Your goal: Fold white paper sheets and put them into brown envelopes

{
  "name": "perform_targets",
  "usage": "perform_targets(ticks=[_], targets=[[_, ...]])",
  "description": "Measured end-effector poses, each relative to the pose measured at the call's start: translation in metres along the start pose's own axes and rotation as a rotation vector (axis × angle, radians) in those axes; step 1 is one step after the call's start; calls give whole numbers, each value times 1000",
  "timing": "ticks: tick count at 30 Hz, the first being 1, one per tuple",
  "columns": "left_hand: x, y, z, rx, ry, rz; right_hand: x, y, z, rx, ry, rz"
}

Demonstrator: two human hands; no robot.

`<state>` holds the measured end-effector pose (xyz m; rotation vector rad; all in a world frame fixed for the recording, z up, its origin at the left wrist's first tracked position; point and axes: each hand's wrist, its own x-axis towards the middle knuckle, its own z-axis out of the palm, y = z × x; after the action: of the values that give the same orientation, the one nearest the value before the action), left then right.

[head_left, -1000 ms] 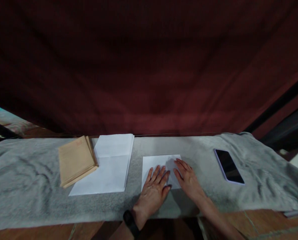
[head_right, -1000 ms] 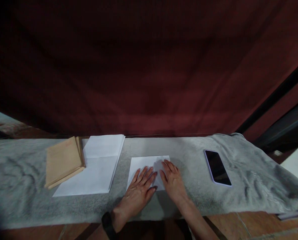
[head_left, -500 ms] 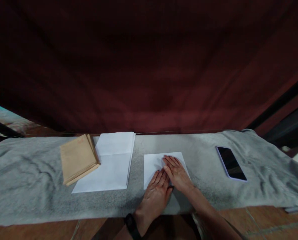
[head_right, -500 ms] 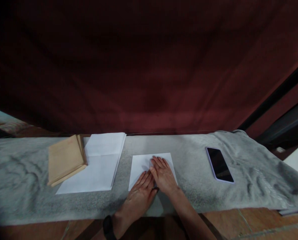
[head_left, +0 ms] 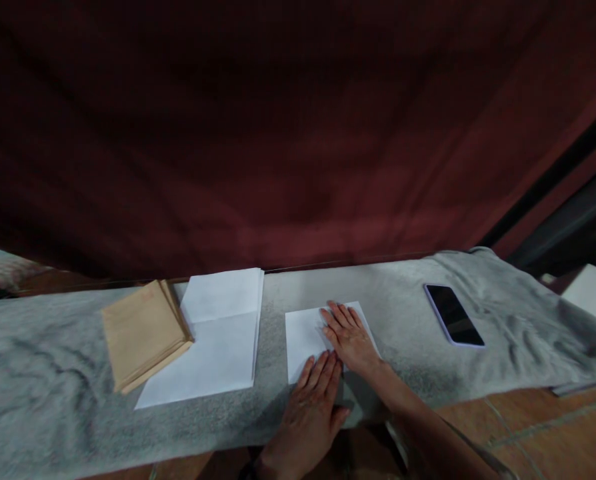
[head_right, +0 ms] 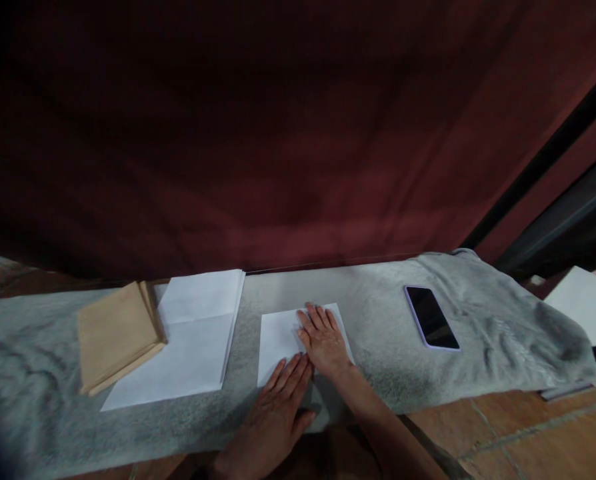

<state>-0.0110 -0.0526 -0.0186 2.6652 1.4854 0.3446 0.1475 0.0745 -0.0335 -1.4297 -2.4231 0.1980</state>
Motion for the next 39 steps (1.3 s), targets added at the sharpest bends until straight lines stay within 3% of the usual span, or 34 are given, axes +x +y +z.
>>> perform_targets(ticks=[5,15,22,34,39], targets=[[1,1,0,-1,36,-4,-6,-1,-8,53,-4,-52],[7,1,-7,-24,85,-3,-51,7,-24,74,-59,-212],[24,-9,-14,-117,124,-185,-63,7,-31,108,-110,-295],[73,-21,4,-62,84,-265,-70,7,-23,81,-94,-326],[80,-24,11,-17,113,-319,-75,11,-32,121,-142,-369]])
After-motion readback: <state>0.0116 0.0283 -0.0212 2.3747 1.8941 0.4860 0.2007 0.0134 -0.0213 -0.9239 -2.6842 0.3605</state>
